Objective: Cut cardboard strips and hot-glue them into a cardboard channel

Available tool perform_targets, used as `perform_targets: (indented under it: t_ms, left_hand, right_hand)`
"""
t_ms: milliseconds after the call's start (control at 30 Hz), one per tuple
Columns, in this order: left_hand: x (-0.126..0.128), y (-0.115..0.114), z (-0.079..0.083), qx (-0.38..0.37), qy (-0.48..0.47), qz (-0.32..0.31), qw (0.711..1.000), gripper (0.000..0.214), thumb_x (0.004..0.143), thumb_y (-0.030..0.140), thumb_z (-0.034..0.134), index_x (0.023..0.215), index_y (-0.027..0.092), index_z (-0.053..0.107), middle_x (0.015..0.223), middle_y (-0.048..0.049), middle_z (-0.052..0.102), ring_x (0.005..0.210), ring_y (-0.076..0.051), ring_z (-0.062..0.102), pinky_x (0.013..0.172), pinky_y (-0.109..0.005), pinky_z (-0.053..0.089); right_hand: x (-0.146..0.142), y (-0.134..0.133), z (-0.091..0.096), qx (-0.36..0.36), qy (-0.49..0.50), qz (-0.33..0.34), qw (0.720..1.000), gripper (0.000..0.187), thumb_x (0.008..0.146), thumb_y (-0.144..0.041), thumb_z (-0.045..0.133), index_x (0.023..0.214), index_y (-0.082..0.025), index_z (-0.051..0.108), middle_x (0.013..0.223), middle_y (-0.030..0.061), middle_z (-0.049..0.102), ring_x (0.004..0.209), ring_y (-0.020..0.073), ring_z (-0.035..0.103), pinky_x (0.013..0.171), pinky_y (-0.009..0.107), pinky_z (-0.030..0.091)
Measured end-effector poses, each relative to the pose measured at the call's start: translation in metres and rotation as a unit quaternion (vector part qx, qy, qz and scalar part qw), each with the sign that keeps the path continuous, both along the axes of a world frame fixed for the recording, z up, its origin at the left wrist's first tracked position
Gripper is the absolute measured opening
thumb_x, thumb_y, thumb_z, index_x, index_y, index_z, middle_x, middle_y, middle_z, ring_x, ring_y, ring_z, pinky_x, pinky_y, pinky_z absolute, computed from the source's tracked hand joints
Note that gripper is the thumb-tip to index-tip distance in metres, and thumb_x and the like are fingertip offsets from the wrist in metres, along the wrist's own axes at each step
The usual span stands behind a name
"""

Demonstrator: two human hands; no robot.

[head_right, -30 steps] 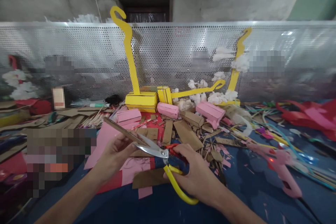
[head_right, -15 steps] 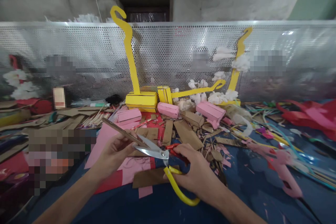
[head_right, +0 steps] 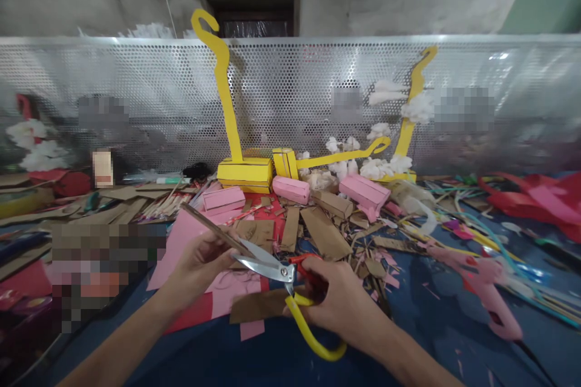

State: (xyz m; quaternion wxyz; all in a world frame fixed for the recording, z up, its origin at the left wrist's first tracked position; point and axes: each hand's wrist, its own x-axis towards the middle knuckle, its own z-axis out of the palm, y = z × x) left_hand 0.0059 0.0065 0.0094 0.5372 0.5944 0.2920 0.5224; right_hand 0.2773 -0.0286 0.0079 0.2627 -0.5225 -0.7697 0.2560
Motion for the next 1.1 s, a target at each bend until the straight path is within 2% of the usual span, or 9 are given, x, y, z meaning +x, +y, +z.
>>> perform_targets:
  t_ms: [233,433,600,700,767,867,1033,1100]
  left_hand:
    - [-0.001,0.002,-0.004,0.002,0.002,0.007,1.0,0.027,0.085,0.034,0.082,0.102,0.015,0.072,0.096,-0.0085,0.079,0.089,-0.025,0.077,0.081,-0.04,0.066]
    - [-0.002,0.002,-0.004,-0.006,0.009,0.003,1.0,0.028,0.086,0.035,0.081,0.104,0.015,0.073,0.102,-0.0105,0.079,0.094,-0.027,0.077,0.084,-0.042,0.065]
    - [0.001,0.001,0.001,-0.004,-0.005,-0.012,1.0,0.024,0.086,0.034,0.082,0.099,0.015,0.076,0.096,-0.0077,0.079,0.088,-0.022,0.077,0.081,-0.036,0.066]
    - [0.002,0.0,0.002,0.002,-0.008,-0.036,0.999,0.017,0.087,0.027,0.081,0.1,0.017,0.076,0.096,-0.0053,0.08,0.088,-0.017,0.076,0.078,-0.027,0.064]
    - [0.004,0.0,0.002,0.018,-0.009,-0.04,0.999,0.012,0.087,0.024,0.08,0.097,0.018,0.076,0.092,-0.0036,0.08,0.084,-0.014,0.075,0.075,-0.022,0.061]
    - [0.005,-0.002,0.002,0.032,-0.01,-0.038,0.999,0.008,0.087,0.022,0.08,0.093,0.017,0.076,0.089,-0.0023,0.079,0.082,-0.013,0.074,0.075,-0.021,0.06]
    - [0.005,-0.001,0.0,0.008,-0.006,-0.031,0.999,0.012,0.087,0.021,0.081,0.097,0.017,0.076,0.096,-0.0048,0.081,0.086,-0.016,0.076,0.077,-0.023,0.061]
    - [0.005,-0.001,-0.002,0.002,-0.009,-0.028,1.0,0.014,0.086,0.022,0.081,0.098,0.017,0.076,0.096,-0.0055,0.081,0.086,-0.017,0.076,0.078,-0.026,0.062]
  right_hand:
    - [-0.001,0.001,-0.001,0.001,0.01,-0.01,1.0,0.037,0.071,-0.038,0.083,0.068,-0.021,0.05,0.06,-0.0084,0.045,0.06,0.0113,0.037,0.053,0.025,0.026]
    - [-0.001,0.002,-0.006,-0.007,0.012,-0.016,1.0,0.039,0.07,-0.038,0.085,0.07,-0.022,0.049,0.062,-0.0083,0.047,0.061,0.0118,0.039,0.054,0.025,0.028]
    - [-0.006,-0.005,0.0,-0.003,-0.012,-0.036,0.999,0.042,0.064,-0.032,0.089,0.086,-0.022,0.054,0.08,-0.0043,0.06,0.07,0.0155,0.051,0.061,0.026,0.037]
    - [-0.007,-0.008,0.001,0.011,-0.033,-0.037,0.999,0.052,0.061,-0.036,0.092,0.095,-0.023,0.055,0.091,-0.0014,0.065,0.076,0.0181,0.056,0.066,0.027,0.039]
    - [-0.006,-0.009,-0.001,-0.002,-0.029,-0.034,0.999,0.054,0.06,-0.039,0.093,0.094,-0.023,0.054,0.086,-0.0028,0.065,0.071,0.0169,0.055,0.062,0.026,0.038]
    - [-0.004,-0.007,-0.005,-0.032,-0.003,-0.017,0.999,0.047,0.066,-0.04,0.09,0.085,-0.024,0.051,0.07,-0.0069,0.059,0.062,0.0135,0.049,0.054,0.024,0.034]
    - [-0.002,-0.006,-0.007,0.019,-0.015,-0.018,1.0,0.042,0.072,-0.045,0.083,0.074,-0.022,0.048,0.061,-0.0071,0.053,0.059,0.0117,0.041,0.052,0.025,0.03]
    - [-0.002,-0.006,-0.007,0.018,-0.008,-0.019,1.0,0.044,0.072,-0.047,0.083,0.072,-0.022,0.046,0.059,-0.0077,0.049,0.058,0.0111,0.038,0.052,0.024,0.028]
